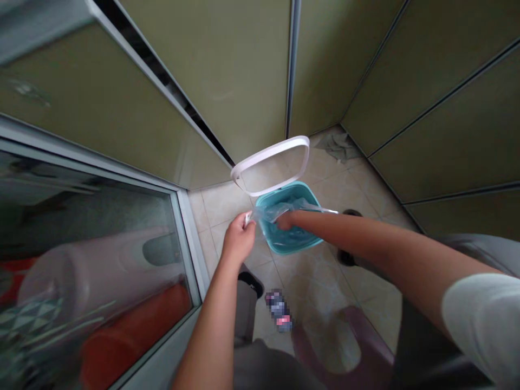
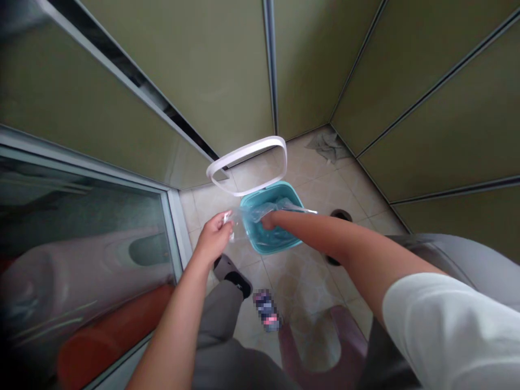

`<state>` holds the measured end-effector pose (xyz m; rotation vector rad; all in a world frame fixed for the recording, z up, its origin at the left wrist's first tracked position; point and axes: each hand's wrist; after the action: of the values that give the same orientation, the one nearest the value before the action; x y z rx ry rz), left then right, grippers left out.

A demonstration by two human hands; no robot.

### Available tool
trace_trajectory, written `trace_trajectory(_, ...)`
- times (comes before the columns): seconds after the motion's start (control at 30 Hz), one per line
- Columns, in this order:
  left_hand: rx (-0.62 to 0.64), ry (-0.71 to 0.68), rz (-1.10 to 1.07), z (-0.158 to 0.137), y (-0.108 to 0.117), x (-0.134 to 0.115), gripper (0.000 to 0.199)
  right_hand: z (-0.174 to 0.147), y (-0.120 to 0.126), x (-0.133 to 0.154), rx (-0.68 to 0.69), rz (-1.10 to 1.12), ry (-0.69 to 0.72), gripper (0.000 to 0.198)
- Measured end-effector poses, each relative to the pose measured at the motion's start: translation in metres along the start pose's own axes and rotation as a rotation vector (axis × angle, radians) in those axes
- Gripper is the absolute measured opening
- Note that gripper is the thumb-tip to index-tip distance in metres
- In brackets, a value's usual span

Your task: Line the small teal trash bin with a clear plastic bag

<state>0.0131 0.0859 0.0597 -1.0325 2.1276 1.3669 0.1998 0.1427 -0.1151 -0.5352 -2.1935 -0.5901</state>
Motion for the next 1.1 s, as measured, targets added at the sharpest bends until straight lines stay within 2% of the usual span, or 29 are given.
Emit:
trace_trajectory(0.1,-0.078,0.014,0.095,0.001,0.004,0.001,0.036,-0.034,0.037,0.020,0.042,-0.125,0.024,0.026)
trace_trajectory(0.17,-0.151,0.047,0.190,0.000,0.008,-0.003,0.033,-0.059,0.066,0.030,-0.005,-0.194,0.030,0.032)
trace_trajectory(0.3,-0.307,0.140,0.384,-0.005,0.018,-0.011,0.029,-0.112,0.114,0.039,-0.364,-0.336,-0.070,0.039)
trace_trajectory(0.37,-0.350,0.206,0.442,-0.009,0.024,-0.014,0.027,-0.137,0.123,0.037,-0.514,-0.379,-0.122,0.039)
trace_trajectory(0.43,-0.412,0.230,0.515,-0.014,0.025,-0.015,0.026,-0.158,0.122,0.030,-0.576,-0.397,-0.107,0.040)
trace_trajectory(0.5,-0.532,0.152,0.632,-0.020,0.022,-0.015,0.026,-0.173,0.117,0.021,-0.612,-0.403,-0.052,0.041)
trace_trajectory(0.57,-0.615,-0.023,0.757,-0.025,0.013,-0.016,0.028,-0.183,0.112,0.013,-0.640,-0.392,-0.021,0.046)
trace_trajectory(0.63,-0.583,-0.207,0.847,-0.027,0.001,-0.016,0.030,-0.186,0.108,0.007,-0.668,-0.365,-0.034,0.053)
trace_trajectory(0.8,-0.331,-0.521,1.066,-0.012,-0.022,-0.013,0.029,-0.178,0.100,0.012,-0.764,-0.331,-0.063,0.059)
trace_trajectory(0.87,-0.264,-0.575,1.142,-0.001,-0.024,-0.011,0.030,-0.170,0.098,0.018,-0.776,-0.345,-0.074,0.059)
trace_trajectory(1.0,-0.149,-0.592,1.216,0.022,-0.018,-0.006,0.020,-0.149,0.101,0.024,-0.778,-0.315,-0.130,0.055)
trace_trajectory(1.1,-0.125,-0.585,1.211,0.034,-0.014,0.004,0.020,-0.132,0.113,0.020,-0.741,-0.212,-0.226,0.042)
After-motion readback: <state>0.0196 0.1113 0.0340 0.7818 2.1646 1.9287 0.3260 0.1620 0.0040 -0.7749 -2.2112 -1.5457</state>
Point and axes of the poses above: each hand's wrist, its own z-axis towards the middle knuckle, its own y-axis out of the back of the hand, x = y × z, and after that the axes turned 11 degrees about z, right-handed
